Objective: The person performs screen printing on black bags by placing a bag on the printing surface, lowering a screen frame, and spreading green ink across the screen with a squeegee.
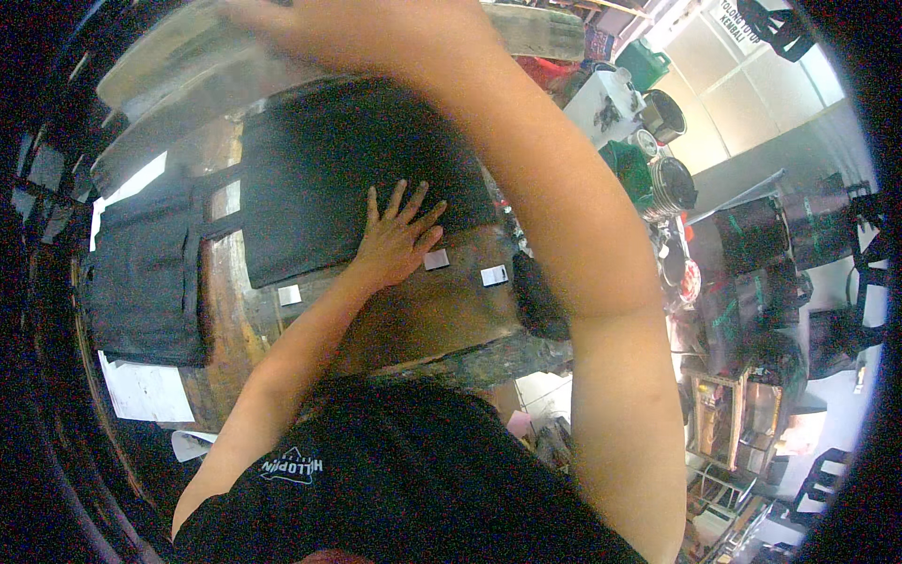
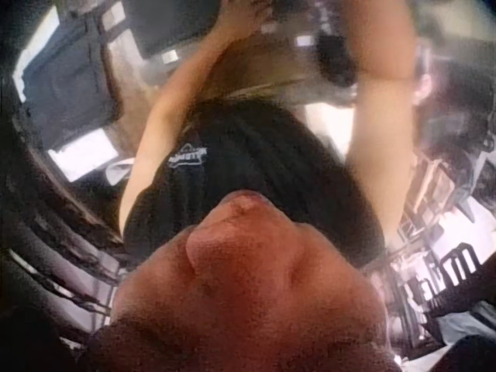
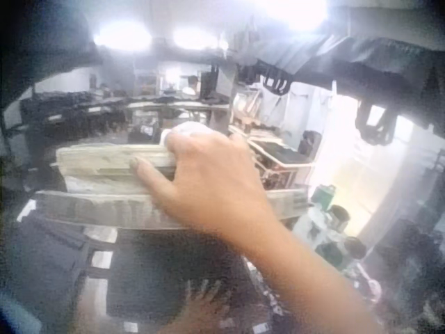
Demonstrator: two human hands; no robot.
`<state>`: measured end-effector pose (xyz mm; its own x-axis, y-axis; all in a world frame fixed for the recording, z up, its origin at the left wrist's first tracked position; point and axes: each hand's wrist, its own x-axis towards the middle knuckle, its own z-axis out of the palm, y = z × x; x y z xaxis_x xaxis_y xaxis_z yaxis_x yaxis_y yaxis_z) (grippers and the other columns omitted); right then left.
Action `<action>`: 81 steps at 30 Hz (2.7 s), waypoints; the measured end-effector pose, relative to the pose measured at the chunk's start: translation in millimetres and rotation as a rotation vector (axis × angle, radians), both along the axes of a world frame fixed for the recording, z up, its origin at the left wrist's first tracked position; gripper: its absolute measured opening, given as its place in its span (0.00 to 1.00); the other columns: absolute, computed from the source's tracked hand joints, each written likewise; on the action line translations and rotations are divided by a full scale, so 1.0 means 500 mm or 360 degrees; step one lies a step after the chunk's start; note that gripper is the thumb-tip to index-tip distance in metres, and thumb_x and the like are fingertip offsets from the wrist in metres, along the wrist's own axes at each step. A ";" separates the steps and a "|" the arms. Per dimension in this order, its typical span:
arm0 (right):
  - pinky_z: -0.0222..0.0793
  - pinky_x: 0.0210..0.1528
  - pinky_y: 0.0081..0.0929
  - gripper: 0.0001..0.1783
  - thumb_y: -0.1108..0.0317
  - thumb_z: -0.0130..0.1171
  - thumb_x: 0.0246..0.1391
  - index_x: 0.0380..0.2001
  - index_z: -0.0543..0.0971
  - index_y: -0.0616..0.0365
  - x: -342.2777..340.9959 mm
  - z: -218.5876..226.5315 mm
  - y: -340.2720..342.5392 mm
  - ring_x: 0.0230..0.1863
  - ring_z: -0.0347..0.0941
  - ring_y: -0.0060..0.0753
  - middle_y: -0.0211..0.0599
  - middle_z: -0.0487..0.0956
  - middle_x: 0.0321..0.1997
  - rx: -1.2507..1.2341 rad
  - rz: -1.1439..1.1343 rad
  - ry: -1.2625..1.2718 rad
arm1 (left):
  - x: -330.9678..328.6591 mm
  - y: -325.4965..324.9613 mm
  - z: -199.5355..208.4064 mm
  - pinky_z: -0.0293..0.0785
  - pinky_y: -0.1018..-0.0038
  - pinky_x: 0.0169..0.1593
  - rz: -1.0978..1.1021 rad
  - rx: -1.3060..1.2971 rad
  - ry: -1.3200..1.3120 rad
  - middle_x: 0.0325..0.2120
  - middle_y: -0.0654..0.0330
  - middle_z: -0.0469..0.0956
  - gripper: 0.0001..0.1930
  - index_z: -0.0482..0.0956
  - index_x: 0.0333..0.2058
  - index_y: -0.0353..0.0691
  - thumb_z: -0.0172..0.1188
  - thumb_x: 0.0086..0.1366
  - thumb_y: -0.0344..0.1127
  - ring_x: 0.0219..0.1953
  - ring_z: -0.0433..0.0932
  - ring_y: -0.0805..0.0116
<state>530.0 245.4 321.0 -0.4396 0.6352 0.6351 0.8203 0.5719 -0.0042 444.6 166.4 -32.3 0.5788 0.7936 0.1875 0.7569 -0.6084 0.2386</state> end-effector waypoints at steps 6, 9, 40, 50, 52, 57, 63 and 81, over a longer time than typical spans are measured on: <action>0.68 0.47 0.39 0.32 0.35 0.45 0.71 0.27 0.73 0.51 0.002 0.026 -0.018 0.29 0.65 0.28 0.28 0.70 0.23 -0.0236 0.0034 -0.0056 | 0.006 -0.032 0.003 0.31 0.24 0.73 -0.0028 0.0014 -0.0012 0.77 0.53 0.56 0.29 0.68 0.72 0.59 0.40 0.79 0.59 0.79 0.48 0.39; 0.69 0.49 0.40 0.33 0.34 0.44 0.71 0.28 0.74 0.52 -0.004 0.006 -0.024 0.29 0.66 0.29 0.29 0.70 0.23 -0.0079 -0.0026 -0.0051 | 0.009 -0.040 0.002 0.31 0.23 0.73 -0.0037 0.0040 -0.0027 0.77 0.53 0.57 0.30 0.68 0.72 0.58 0.40 0.79 0.61 0.79 0.48 0.38; 0.60 0.49 0.47 0.34 0.55 0.78 0.44 0.53 0.73 0.48 0.058 -0.370 -0.188 0.51 0.74 0.47 0.37 0.76 0.42 -0.0673 0.0033 -0.0336 | -0.400 -0.270 0.027 0.64 0.54 0.63 0.1176 0.0067 -0.0963 0.49 0.45 0.82 0.57 0.72 0.66 0.34 0.89 0.37 0.52 0.55 0.73 0.49; 0.57 0.51 0.47 0.31 0.59 0.79 0.42 0.49 0.75 0.47 0.011 -0.455 -0.164 0.49 0.72 0.43 0.34 0.75 0.42 -0.0557 -0.0055 -0.0291 | -0.415 -0.276 0.012 0.63 0.57 0.59 0.1113 0.0116 -0.0820 0.50 0.48 0.82 0.65 0.68 0.70 0.32 0.87 0.33 0.58 0.50 0.73 0.50; 0.58 0.51 0.48 0.32 0.58 0.80 0.42 0.50 0.75 0.47 0.000 -0.477 -0.085 0.50 0.72 0.43 0.34 0.76 0.44 -0.0548 -0.0123 -0.0271 | -0.414 -0.279 0.036 0.62 0.59 0.56 0.1095 0.0083 -0.0746 0.47 0.50 0.84 0.66 0.68 0.69 0.31 0.85 0.33 0.62 0.46 0.75 0.52; 0.59 0.51 0.51 0.36 0.54 0.79 0.43 0.54 0.74 0.45 0.000 -0.502 0.117 0.53 0.74 0.44 0.35 0.78 0.47 -0.0484 -0.0171 -0.0327 | -0.417 -0.274 0.021 0.62 0.58 0.55 0.1080 0.0095 -0.0769 0.48 0.50 0.82 0.65 0.70 0.66 0.28 0.83 0.33 0.65 0.46 0.74 0.52; 0.62 0.54 0.63 0.39 0.48 0.78 0.47 0.60 0.73 0.43 0.007 -0.524 0.366 0.59 0.75 0.48 0.35 0.81 0.52 -0.0463 -0.0065 -0.0436 | -0.420 -0.278 0.018 0.64 0.55 0.57 0.1084 0.0025 -0.0754 0.48 0.51 0.79 0.67 0.71 0.67 0.32 0.86 0.27 0.63 0.50 0.70 0.50; 0.65 0.55 0.58 0.36 0.54 0.77 0.48 0.60 0.74 0.40 -0.001 -0.542 0.442 0.55 0.76 0.41 0.32 0.80 0.48 -0.0147 -0.0151 -0.0358 | -0.443 -0.053 0.180 0.62 0.46 0.61 0.0772 0.0388 -0.0424 0.48 0.48 0.73 0.59 0.74 0.67 0.39 0.65 0.48 0.82 0.54 0.70 0.46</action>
